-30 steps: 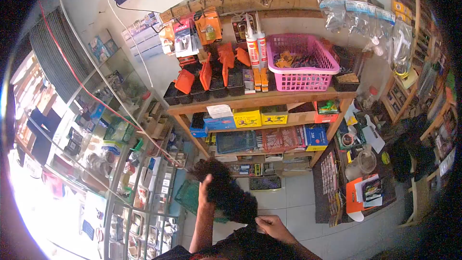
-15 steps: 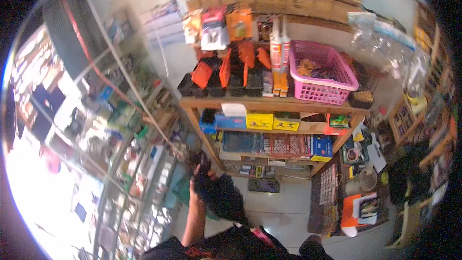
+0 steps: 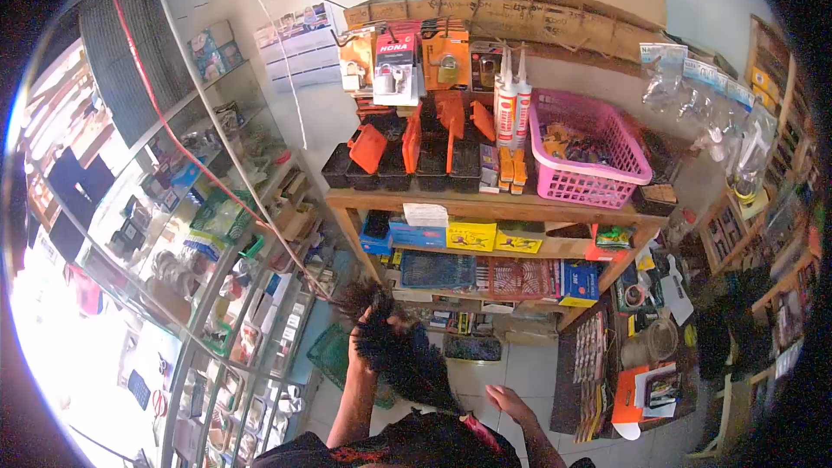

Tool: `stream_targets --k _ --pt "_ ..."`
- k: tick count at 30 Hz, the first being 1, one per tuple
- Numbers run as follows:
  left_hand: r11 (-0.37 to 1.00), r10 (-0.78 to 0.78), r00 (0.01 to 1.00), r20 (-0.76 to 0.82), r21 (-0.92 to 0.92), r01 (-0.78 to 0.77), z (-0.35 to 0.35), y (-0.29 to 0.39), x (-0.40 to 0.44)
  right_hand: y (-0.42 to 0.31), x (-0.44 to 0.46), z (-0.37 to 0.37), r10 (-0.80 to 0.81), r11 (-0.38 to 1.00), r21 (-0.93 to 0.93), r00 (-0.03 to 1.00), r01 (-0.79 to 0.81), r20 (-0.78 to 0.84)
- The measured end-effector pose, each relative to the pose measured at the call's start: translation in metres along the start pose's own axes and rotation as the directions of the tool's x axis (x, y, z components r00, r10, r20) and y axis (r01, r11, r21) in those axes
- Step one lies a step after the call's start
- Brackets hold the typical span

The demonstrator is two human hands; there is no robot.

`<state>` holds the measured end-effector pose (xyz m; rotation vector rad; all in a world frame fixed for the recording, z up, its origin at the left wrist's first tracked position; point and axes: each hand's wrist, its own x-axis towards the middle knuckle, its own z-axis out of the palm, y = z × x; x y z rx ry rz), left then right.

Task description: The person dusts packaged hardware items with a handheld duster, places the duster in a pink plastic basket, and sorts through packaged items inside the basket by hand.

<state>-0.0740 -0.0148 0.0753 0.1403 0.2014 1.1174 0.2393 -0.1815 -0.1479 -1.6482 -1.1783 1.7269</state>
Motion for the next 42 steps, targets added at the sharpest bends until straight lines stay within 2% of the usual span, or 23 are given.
stream_targets --k 2,5,6,8,9,12,14,16,18,20,21,23,25,26,29,32,35,36,38,40,41,42 --pt "1.000 0.008 0.996 -0.094 -0.012 -0.010 -0.021 0.004 0.012 -0.112 -0.032 0.021 -0.130 0.986 0.118 0.982 0.114 0.135" --pt "0.980 0.192 0.956 -0.220 0.103 -0.173 -0.009 0.009 0.011 -0.170 -0.056 0.043 -0.256 0.951 0.268 0.877 0.154 0.407" --pt "0.958 0.246 0.951 -0.186 0.193 -0.210 -0.014 0.014 0.009 -0.175 -0.053 0.048 -0.351 0.917 0.358 0.788 0.179 0.505" --pt "0.887 0.346 0.933 -0.101 0.359 -0.290 -0.029 0.027 0.005 -0.200 -0.048 0.053 -0.217 0.976 0.140 0.794 0.167 0.568" --pt "0.890 0.346 0.933 -0.096 0.347 -0.295 -0.032 0.034 0.002 -0.211 -0.046 0.057 -0.145 0.986 0.022 0.796 0.163 0.588" --pt "0.880 0.383 0.916 -0.118 0.348 -0.323 -0.037 0.049 -0.004 -0.234 -0.044 0.073 -0.085 0.993 -0.042 0.906 0.112 0.414" --pt "0.841 0.448 0.876 -0.179 0.416 -0.346 -0.037 0.057 -0.006 -0.247 -0.044 0.082 -0.115 0.988 -0.053 0.915 0.146 0.386" --pt "0.764 0.481 0.866 -0.133 0.549 -0.340 -0.056 0.071 -0.003 -0.249 -0.034 0.086 -0.105 0.987 -0.076 0.919 0.144 0.380" --pt "0.779 0.493 0.856 -0.157 0.518 -0.353 -0.073 0.080 -0.004 -0.238 -0.016 0.091 -0.053 0.989 -0.109 0.918 0.104 0.393" --pt "0.871 0.463 0.850 -0.252 0.308 -0.383 -0.081 0.087 -0.005 -0.244 -0.011 0.096 -0.094 0.985 -0.101 0.924 0.140 0.370" --pt "0.846 0.505 0.824 -0.259 0.335 -0.414 -0.083 0.088 -0.005 -0.249 -0.010 0.099 -0.114 0.983 -0.095 0.927 0.157 0.356" --pt "0.795 0.580 0.771 -0.263 0.389 -0.466 -0.081 0.087 -0.004 -0.247 0.002 0.101 -0.229 0.939 -0.172 0.916 0.296 0.329" --pt "0.847 0.513 0.806 -0.296 0.327 -0.419 -0.097 0.094 -0.001 -0.243 0.012 0.104 -0.275 0.898 -0.249 0.905 0.362 0.323" --pt "0.874 0.472 0.816 -0.333 0.297 -0.385 -0.107 0.093 -0.009 -0.243 0.013 0.096 -0.048 0.886 -0.422 0.944 0.191 0.326" --pt "0.865 0.458 0.832 -0.314 0.372 -0.336 -0.097 0.096 -0.027 -0.247 0.000 0.108 -0.285 0.902 -0.241 0.913 0.358 0.292" --pt "0.835 0.491 0.832 -0.258 0.412 -0.365 -0.112 0.097 -0.036 -0.243 -0.005 0.115 -0.316 0.891 -0.224 0.893 0.395 0.320" --pt "0.833 0.517 0.816 -0.258 0.373 -0.409 -0.060 0.091 -0.052 -0.271 -0.016 0.117 0.068 0.893 -0.439 0.935 0.098 0.348" --pt "0.821 0.526 0.813 -0.252 0.400 -0.407 -0.061 0.093 -0.047 -0.272 -0.022 0.120 -0.057 0.857 -0.475 0.954 0.198 0.294" --pt "0.799 0.539 0.807 -0.240 0.449 -0.400 -0.072 0.095 -0.039 -0.211 0.019 0.116 -0.083 0.896 -0.391 0.946 0.209 0.315" --pt "0.923 0.360 0.910 -0.205 0.224 -0.314 -0.048 0.092 -0.050 -0.219 0.000 0.118 -0.094 0.885 -0.418 0.958 0.205 0.271" --pt "0.957 0.284 0.952 -0.114 0.098 -0.273 -0.032 0.092 -0.024 -0.252 -0.012 0.110 -0.067 0.847 -0.503 0.973 0.172 0.220" --pt "0.942 0.315 0.939 -0.139 0.167 -0.292 -0.046 0.089 -0.003 -0.266 -0.023 0.108 -0.021 0.823 -0.555 0.984 0.118 0.178"
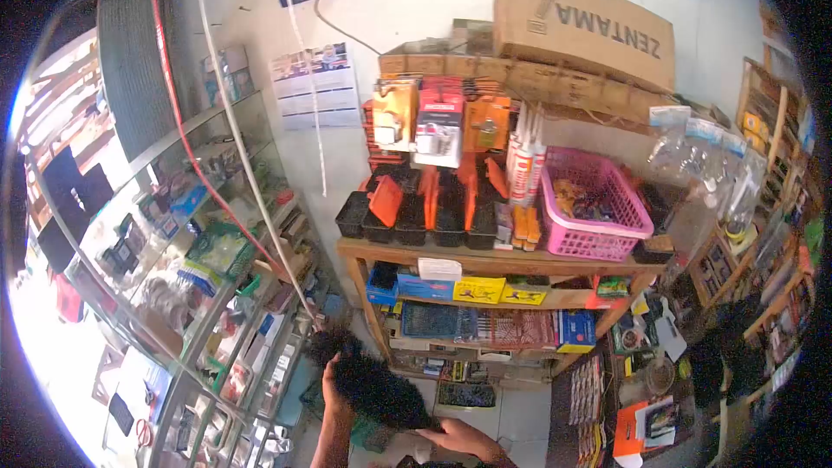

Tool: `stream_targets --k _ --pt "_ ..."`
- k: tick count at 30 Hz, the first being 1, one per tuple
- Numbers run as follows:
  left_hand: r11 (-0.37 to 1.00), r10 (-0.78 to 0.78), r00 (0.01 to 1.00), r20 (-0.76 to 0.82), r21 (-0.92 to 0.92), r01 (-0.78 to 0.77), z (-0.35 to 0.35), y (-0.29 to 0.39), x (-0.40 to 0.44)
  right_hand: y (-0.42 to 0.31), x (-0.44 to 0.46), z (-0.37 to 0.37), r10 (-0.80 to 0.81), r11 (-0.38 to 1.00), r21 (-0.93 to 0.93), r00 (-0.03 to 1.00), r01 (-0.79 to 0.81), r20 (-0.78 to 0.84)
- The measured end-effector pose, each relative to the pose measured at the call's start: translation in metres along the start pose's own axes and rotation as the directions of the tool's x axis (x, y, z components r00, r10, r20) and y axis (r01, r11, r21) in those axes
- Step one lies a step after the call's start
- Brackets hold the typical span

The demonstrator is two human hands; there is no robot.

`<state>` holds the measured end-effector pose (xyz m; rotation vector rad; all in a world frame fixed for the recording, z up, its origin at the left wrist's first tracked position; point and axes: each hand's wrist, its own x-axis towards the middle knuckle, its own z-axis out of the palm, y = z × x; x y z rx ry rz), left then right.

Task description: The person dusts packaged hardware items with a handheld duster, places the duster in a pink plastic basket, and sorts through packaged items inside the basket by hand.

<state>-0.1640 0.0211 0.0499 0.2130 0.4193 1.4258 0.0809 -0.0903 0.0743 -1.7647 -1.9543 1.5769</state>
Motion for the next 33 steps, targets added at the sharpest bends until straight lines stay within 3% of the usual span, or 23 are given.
stream_targets --k 3,6,10,13,14,17,19,24,27,33 --pt "0.982 -0.096 0.985 -0.145 0.149 0.117 0.024 -0.024 0.014 0.056 -0.002 0.009 -0.050 0.921 0.385 0.999 0.053 -0.018" --pt "0.966 -0.011 0.980 -0.197 0.250 0.061 0.065 -0.049 -0.003 0.058 -0.029 -0.003 -0.092 0.850 0.509 0.989 0.138 -0.115" --pt "0.995 -0.012 0.999 0.037 0.103 0.009 0.087 -0.065 -0.014 0.085 -0.039 -0.010 -0.162 0.788 0.569 0.971 0.234 -0.175" --pt "0.969 0.176 0.984 0.027 0.171 -0.178 0.097 -0.077 -0.021 0.081 -0.064 -0.043 -0.234 0.733 0.623 0.961 0.274 -0.148" --pt "0.971 0.166 0.986 0.031 0.172 -0.169 0.099 -0.079 -0.024 0.082 -0.068 -0.049 -0.228 0.703 0.636 0.948 0.318 -0.223" --pt "0.981 0.124 0.990 0.065 0.143 -0.132 0.110 -0.098 -0.025 0.100 -0.081 -0.083 -0.220 0.701 0.657 0.961 0.277 -0.170" --pt "0.987 0.099 0.995 0.005 0.130 -0.099 0.108 -0.116 -0.023 0.113 -0.086 -0.088 -0.199 0.690 0.662 0.956 0.294 -0.217" --pt "0.993 0.073 0.995 -0.074 0.095 -0.066 0.114 -0.160 -0.033 0.161 -0.090 -0.100 -0.235 0.690 0.674 0.963 0.262 -0.133" --pt "0.991 0.077 0.996 -0.045 0.113 -0.072 0.108 -0.180 -0.032 0.171 -0.105 -0.108 -0.195 0.711 0.659 0.969 0.245 -0.150" --pt "0.996 0.002 0.999 -0.045 0.091 0.002 0.111 -0.184 -0.028 0.178 -0.113 -0.113 -0.124 0.621 0.756 0.978 0.208 -0.167"
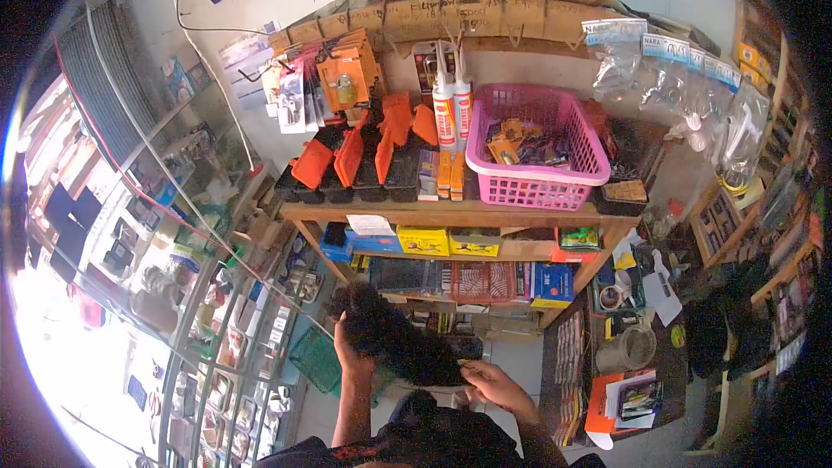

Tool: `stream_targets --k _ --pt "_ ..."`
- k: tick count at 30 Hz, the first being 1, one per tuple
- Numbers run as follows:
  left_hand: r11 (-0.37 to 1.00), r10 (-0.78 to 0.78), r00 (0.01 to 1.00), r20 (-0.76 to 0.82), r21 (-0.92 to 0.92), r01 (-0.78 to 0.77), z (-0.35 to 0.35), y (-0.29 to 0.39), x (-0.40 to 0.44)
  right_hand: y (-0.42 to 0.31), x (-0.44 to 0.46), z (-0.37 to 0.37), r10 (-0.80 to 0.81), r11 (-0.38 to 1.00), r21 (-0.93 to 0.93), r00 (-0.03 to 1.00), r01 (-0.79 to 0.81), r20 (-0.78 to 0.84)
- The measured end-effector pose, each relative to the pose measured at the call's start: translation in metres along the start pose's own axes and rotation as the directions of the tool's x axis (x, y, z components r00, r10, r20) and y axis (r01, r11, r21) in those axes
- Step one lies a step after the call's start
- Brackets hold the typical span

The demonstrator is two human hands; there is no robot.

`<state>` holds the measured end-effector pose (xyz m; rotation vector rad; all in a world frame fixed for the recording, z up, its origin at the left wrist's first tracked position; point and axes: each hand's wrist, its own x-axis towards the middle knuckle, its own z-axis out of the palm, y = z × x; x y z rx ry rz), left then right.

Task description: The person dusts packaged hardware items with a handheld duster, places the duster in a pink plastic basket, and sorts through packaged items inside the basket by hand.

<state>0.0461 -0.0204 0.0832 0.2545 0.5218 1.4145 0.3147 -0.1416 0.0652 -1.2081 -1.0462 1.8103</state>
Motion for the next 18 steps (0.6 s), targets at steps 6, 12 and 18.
stream_targets --k 6,12,18 --pt "0.999 0.033 0.999 0.015 -0.007 -0.033 0.002 -0.009 0.017 0.002 0.006 0.007 0.018 0.998 0.060 0.999 -0.021 0.048" --pt "0.999 -0.027 1.000 0.007 -0.026 0.027 0.013 0.013 0.006 -0.025 0.016 0.012 0.131 0.981 -0.144 0.991 -0.129 0.007" --pt "0.992 0.122 0.991 -0.050 0.028 -0.121 -0.027 0.034 0.002 -0.018 0.040 0.022 0.031 0.997 -0.072 0.989 -0.021 0.145"
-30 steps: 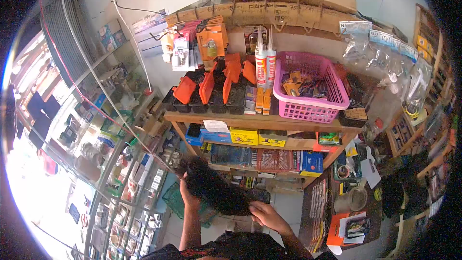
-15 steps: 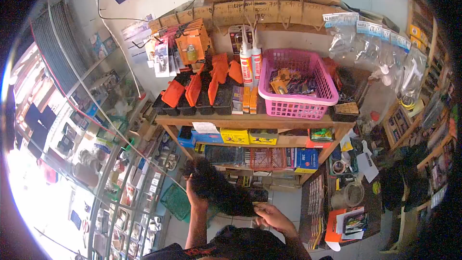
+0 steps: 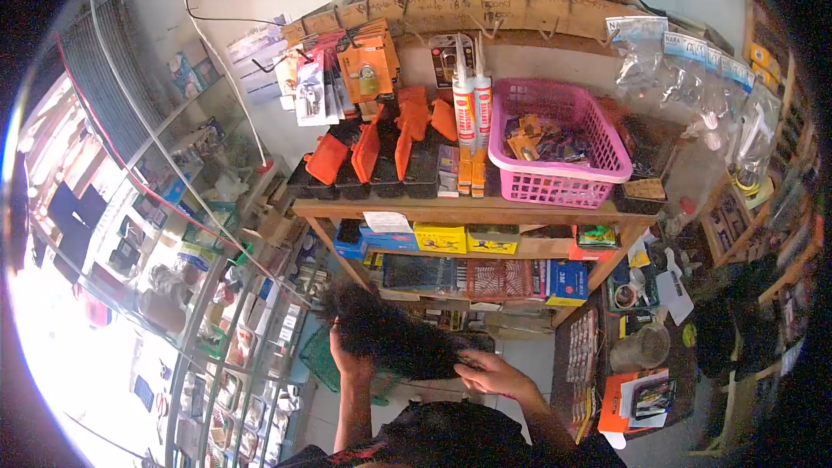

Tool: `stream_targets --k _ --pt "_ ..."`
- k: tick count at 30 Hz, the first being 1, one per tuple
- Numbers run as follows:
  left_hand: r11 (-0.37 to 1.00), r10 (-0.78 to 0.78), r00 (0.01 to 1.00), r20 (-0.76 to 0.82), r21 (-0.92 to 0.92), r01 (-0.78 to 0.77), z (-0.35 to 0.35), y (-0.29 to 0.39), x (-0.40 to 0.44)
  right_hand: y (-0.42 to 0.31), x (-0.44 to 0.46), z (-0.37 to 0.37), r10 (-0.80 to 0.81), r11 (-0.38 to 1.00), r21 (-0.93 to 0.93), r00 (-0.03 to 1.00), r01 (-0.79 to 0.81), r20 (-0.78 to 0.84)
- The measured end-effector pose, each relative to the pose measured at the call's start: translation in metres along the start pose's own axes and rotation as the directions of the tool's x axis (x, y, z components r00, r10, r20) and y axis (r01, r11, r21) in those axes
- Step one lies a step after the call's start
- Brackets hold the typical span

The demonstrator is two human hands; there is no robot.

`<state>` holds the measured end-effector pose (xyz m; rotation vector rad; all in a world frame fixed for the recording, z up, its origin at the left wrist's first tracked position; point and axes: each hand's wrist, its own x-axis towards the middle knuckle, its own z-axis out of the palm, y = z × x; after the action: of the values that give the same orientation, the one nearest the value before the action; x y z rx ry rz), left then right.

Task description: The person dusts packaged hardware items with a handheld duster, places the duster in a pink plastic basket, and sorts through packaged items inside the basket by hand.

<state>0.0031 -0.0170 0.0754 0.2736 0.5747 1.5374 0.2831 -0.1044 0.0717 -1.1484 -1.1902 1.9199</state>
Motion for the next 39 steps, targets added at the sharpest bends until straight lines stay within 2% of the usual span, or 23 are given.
stream_targets --k 2,5,8,11,12,15,16,18,19,22,23,26,27,28,30,33,35,36,39 --pt "0.998 0.051 0.998 0.032 -0.023 -0.051 0.003 0.006 -0.004 -0.010 0.002 0.011 -0.029 0.999 0.025 1.000 0.028 0.009" --pt "0.994 0.101 0.982 -0.161 0.063 -0.092 0.030 0.023 -0.022 0.030 0.017 0.019 -0.142 0.989 0.033 0.989 0.144 -0.040" --pt "0.974 0.229 0.971 0.076 -0.016 -0.228 0.009 0.031 -0.001 0.037 0.017 0.021 -0.308 0.856 -0.418 0.950 0.304 0.059" --pt "0.971 0.228 0.973 0.039 -0.081 -0.224 0.036 0.044 -0.006 0.019 0.007 0.012 -0.375 0.839 -0.468 0.918 0.278 -0.127" --pt "0.974 0.219 0.973 0.070 -0.082 -0.213 0.040 0.044 -0.005 0.017 0.005 0.008 -0.406 0.825 -0.494 0.897 0.275 -0.177" --pt "0.982 0.188 0.966 0.179 -0.068 -0.179 0.044 0.036 -0.003 -0.011 -0.012 0.002 -0.365 0.789 -0.558 0.927 0.257 -0.090" --pt "0.983 0.182 0.968 0.172 -0.057 -0.175 0.043 0.031 -0.002 -0.014 -0.018 0.000 -0.346 0.776 -0.580 0.936 0.250 -0.061" --pt "0.984 0.177 0.971 0.162 -0.039 -0.173 0.050 0.023 0.003 -0.002 -0.017 -0.008 -0.405 0.816 -0.514 0.896 0.265 -0.181" --pt "0.987 0.151 0.966 0.208 -0.080 -0.137 0.058 0.018 0.002 0.001 -0.017 -0.014 -0.430 0.830 -0.484 0.871 0.277 -0.238" --pt "0.988 0.154 0.920 0.361 -0.032 -0.153 0.078 0.004 -0.004 -0.003 -0.033 -0.026 -0.389 0.798 -0.531 0.917 0.286 -0.091" --pt "0.977 0.212 0.812 0.543 -0.098 -0.189 0.078 -0.005 0.005 -0.002 -0.037 -0.025 -0.453 0.797 -0.483 0.888 0.363 -0.081" --pt "0.999 0.043 0.973 0.227 -0.005 -0.043 0.086 -0.007 0.001 0.032 -0.036 -0.034 -0.405 0.894 -0.336 0.856 0.298 -0.320" --pt "0.997 0.060 0.959 0.278 -0.064 -0.044 0.105 -0.012 0.000 0.031 -0.038 -0.030 -0.411 0.897 -0.329 0.830 0.295 -0.378" --pt "1.000 0.018 0.959 0.284 -0.008 -0.017 0.115 -0.012 -0.006 0.029 -0.042 -0.028 -0.370 0.911 -0.313 0.866 0.267 -0.337" --pt "0.997 0.038 0.850 0.525 -0.072 0.000 0.115 -0.022 0.004 0.023 -0.053 -0.030 -0.286 0.933 -0.298 0.922 0.205 -0.262" --pt "0.996 -0.018 0.929 0.370 -0.071 0.047 0.122 -0.030 0.010 0.024 -0.055 -0.026 -0.331 0.940 -0.226 0.841 0.255 -0.428" --pt "1.000 -0.026 0.953 0.303 -0.001 0.027 0.124 -0.035 0.017 0.032 -0.053 -0.028 -0.319 0.944 -0.218 0.861 0.249 -0.397" --pt "0.997 -0.010 0.955 0.296 0.070 -0.012 0.126 -0.037 0.022 0.033 -0.050 -0.029 -0.318 0.944 -0.211 0.868 0.253 -0.383" --pt "0.996 -0.056 0.902 0.428 -0.034 0.078 0.131 -0.040 0.033 0.030 -0.041 -0.029 -0.401 0.911 -0.299 0.779 0.285 -0.482"
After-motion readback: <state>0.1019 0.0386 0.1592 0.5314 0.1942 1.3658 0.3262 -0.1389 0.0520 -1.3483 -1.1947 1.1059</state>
